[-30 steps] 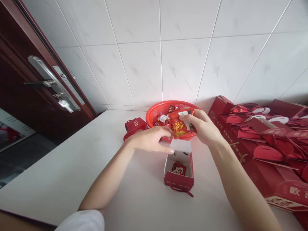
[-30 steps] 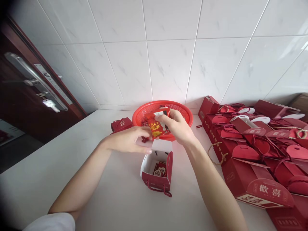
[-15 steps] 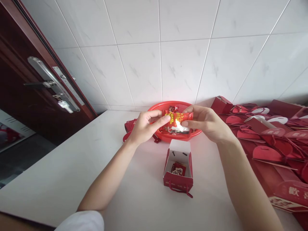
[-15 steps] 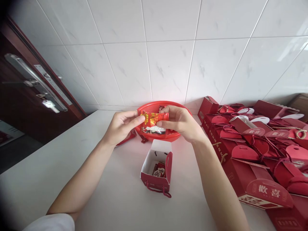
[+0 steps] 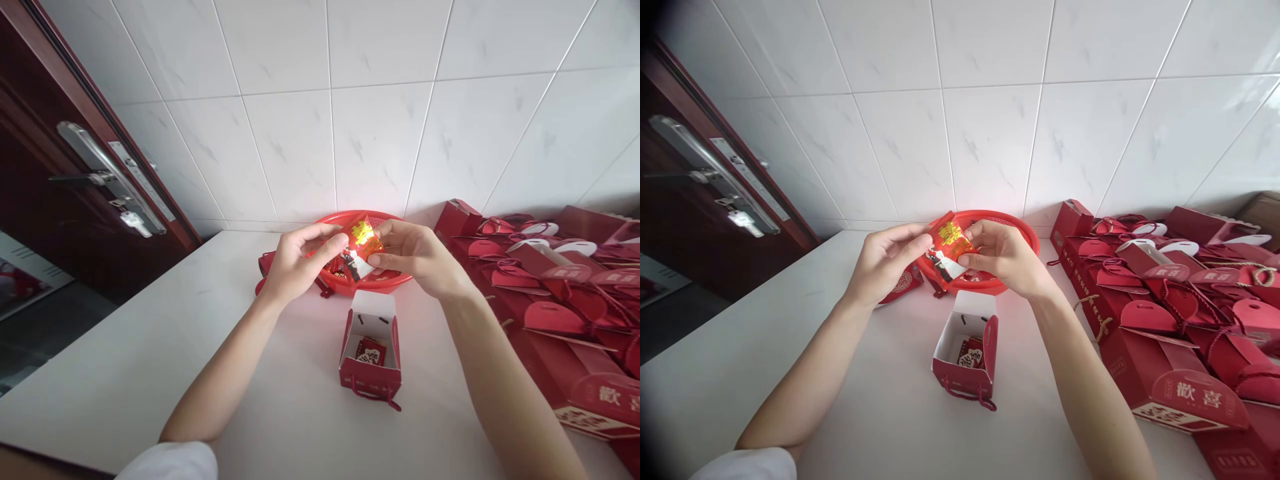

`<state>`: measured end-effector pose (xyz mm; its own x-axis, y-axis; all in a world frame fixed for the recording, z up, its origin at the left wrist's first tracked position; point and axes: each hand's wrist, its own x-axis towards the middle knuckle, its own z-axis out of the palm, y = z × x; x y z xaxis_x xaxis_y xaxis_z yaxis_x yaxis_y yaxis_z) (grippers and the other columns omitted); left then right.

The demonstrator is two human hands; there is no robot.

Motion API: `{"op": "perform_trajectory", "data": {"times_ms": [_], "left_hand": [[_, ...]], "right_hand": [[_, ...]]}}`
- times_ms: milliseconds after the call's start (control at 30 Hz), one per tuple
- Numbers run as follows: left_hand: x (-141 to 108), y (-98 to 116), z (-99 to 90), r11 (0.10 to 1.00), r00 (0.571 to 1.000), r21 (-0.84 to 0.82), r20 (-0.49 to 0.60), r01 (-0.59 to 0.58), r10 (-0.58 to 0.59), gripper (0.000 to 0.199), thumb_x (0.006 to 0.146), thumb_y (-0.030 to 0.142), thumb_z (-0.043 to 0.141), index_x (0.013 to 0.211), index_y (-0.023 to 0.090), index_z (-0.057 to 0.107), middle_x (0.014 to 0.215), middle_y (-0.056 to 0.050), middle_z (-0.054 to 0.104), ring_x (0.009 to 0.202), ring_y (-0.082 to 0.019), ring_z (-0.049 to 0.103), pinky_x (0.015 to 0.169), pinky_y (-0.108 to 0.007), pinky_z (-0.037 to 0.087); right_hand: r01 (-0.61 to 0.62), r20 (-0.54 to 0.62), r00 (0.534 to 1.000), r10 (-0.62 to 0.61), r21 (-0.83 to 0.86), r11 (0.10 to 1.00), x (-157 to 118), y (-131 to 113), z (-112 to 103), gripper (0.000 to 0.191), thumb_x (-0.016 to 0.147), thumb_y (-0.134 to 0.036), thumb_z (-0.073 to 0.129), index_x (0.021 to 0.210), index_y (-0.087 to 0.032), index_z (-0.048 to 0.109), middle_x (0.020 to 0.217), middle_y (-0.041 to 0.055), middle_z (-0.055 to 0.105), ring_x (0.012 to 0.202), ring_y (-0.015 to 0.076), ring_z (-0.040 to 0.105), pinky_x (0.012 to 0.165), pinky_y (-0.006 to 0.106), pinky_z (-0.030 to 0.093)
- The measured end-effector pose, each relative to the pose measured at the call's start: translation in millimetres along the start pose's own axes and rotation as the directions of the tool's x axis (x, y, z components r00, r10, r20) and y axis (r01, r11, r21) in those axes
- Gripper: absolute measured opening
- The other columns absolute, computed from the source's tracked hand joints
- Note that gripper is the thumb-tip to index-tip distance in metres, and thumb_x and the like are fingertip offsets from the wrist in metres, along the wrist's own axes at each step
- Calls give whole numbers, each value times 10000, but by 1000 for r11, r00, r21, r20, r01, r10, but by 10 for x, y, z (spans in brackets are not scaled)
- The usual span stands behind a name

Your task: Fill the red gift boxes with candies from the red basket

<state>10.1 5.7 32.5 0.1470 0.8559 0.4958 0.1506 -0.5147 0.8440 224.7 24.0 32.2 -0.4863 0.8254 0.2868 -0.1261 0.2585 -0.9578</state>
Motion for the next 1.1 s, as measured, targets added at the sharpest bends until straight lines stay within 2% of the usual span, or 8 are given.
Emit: {"op": "perform_trajectory", "data": {"times_ms": [167,300,500,667,833,900,1000,1100], "left_hand": [[-8,1,-18,998,999,51,-32,-29,31,324,847,477,746,879,156,774,887,-62,762,844,-198,686,752,-271,542],[-11,-38,-35,993,999,116,43,-34,29,284,851,435,753,804,156,771,797,-39,740,776,-177,663,700,-255,516],[-25,-58,6,993,992,113,124,-28,14,248,858,399,752,804,158,774,775,-27,731,737,-161,643,669,-246,495],[-17,-41,19,999,994,35,107,-15,11,281,894,430,706,821,164,757,797,-29,710,757,-153,625,680,-244,483],[-15,3,29,996,975,79,215,47,-63,370,907,493,666,769,153,712,759,-33,650,720,-145,567,659,-257,449],[-20,6,44,993,971,111,230,38,-63,399,911,498,653,709,154,663,694,-15,585,659,-130,514,598,-252,406],[-23,-6,63,987,977,162,211,-7,-28,491,919,472,638,569,169,476,579,32,392,550,-94,363,506,-246,294],[-19,-20,66,982,979,187,202,-32,-7,548,917,449,633,546,184,329,563,52,267,519,-80,256,474,-248,220]], "right_hand": [[16,0,1000,-16,-7,1000,-15,-12,11,316,742,-296,856,906,-194,606,867,17,686,761,153,649,682,306,555],[58,43,998,-55,-70,996,-23,-26,19,260,843,-351,778,994,-199,630,862,10,675,762,134,616,673,271,501],[102,10,995,-101,-98,990,-9,-7,25,197,897,-357,716,849,-169,685,772,11,658,664,109,578,601,251,465],[116,-76,990,-122,-82,990,-10,10,14,177,876,-341,732,834,-174,691,780,21,698,647,119,610,587,258,483],[80,-200,975,-98,-95,992,-21,-14,16,210,840,-369,758,849,-169,693,765,35,705,652,143,627,571,273,485],[80,-212,972,-103,-112,990,-25,-22,24,210,840,-375,755,841,-174,695,738,28,692,649,145,625,567,273,482],[81,-212,971,-107,-126,989,-30,-23,37,203,843,-375,750,845,-178,702,735,24,688,658,148,629,574,273,486],[75,-203,974,-99,-124,989,-34,-17,46,199,843,-373,749,855,-178,709,747,25,691,683,154,641,598,277,499]]}}
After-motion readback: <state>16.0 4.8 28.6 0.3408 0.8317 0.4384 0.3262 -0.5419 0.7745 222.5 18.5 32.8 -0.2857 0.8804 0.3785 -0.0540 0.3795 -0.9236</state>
